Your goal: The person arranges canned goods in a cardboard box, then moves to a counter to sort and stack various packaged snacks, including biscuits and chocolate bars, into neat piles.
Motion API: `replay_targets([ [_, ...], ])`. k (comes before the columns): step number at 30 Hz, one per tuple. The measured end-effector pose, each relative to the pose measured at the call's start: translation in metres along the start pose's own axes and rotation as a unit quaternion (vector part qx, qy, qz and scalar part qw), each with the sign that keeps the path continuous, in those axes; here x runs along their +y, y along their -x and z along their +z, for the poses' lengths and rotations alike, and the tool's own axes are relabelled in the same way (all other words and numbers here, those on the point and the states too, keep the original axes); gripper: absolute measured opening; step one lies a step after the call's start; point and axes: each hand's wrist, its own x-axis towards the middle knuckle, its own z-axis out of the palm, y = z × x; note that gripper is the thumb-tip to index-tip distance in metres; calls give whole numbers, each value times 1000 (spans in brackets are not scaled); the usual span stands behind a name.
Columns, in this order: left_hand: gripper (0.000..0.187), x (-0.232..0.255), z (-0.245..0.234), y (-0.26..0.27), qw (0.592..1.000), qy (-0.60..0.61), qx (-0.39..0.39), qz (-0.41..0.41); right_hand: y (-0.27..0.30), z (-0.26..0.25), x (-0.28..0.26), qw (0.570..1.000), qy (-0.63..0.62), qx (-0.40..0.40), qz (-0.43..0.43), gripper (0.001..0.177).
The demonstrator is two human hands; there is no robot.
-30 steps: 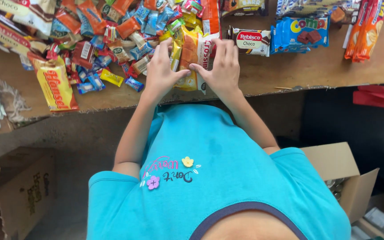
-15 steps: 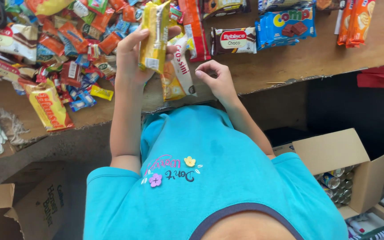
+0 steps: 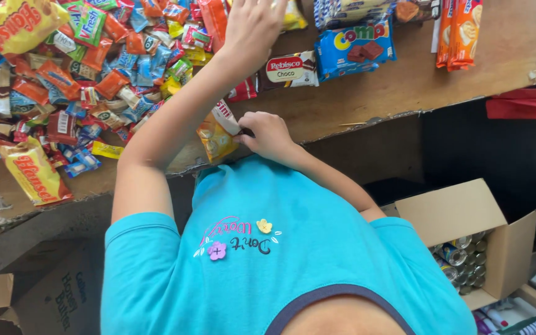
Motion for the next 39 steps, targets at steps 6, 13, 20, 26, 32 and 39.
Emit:
replay_targets([
  [6, 57, -11, -41, 23, 999, 49, 16, -16, 15, -71, 14, 992, -43, 94, -78, 13],
  [13, 41, -28, -73, 87, 862, 448, 88, -219, -18, -161, 28, 967, 51, 199, -151, 23],
  [20, 73, 1, -34, 84, 815, 508, 142, -241, -86, -181, 43, 966, 38, 210, -146, 21],
  [26, 82, 19, 7, 62, 912, 272, 217, -219, -92, -141, 60, 925, 280, 210, -150, 31],
  [32, 71, 17, 0, 79, 910, 192, 252, -268, -74, -129, 35, 955, 224, 121, -152, 43],
  [39, 63, -37, -22, 150, 905, -97, 230, -345, -65, -86, -7, 963, 200, 112, -145, 51],
])
